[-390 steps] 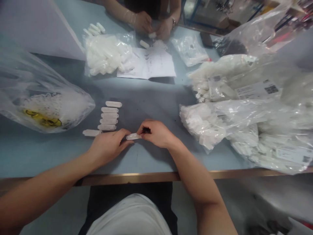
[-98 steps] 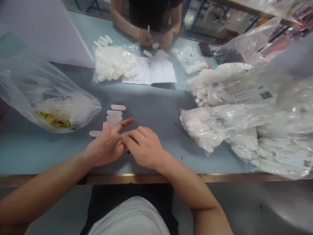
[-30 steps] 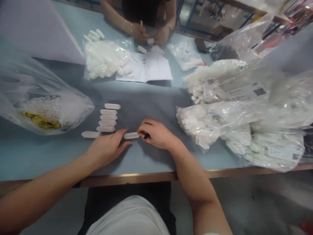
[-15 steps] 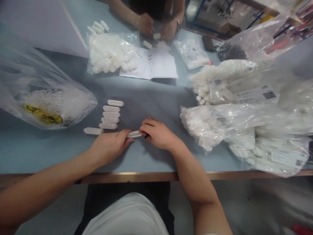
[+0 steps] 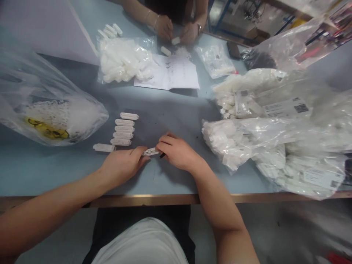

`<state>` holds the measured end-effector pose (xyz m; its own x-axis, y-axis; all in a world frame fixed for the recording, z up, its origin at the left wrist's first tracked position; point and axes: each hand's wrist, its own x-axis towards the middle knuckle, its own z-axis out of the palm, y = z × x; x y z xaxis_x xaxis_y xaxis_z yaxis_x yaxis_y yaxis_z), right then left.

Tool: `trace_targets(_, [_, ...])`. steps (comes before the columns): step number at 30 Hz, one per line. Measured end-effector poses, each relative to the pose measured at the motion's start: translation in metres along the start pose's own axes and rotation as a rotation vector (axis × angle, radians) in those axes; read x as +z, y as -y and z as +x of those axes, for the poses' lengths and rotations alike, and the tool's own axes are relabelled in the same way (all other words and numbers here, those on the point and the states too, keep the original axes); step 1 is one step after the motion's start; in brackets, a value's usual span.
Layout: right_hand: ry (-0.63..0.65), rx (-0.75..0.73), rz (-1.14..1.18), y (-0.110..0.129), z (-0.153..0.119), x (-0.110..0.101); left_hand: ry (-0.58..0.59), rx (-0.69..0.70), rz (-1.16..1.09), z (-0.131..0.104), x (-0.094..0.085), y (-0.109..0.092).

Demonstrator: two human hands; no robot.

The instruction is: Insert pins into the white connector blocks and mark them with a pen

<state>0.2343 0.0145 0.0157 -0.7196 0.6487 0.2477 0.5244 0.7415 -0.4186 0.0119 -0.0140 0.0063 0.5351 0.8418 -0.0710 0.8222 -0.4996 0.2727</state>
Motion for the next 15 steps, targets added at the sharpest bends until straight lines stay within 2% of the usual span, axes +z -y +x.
trace_targets(12, [-0.04, 0.0, -0.147, 0.005, -0.005, -0.01, 0.01, 0.031, 0.049, 0.0, 0.001, 0.002])
trace_targets(15, [0.039, -0.074, -0.211, 0.008, -0.005, -0.013, 0.021, 0.021, 0.035, -0.001, 0.001, 0.001])
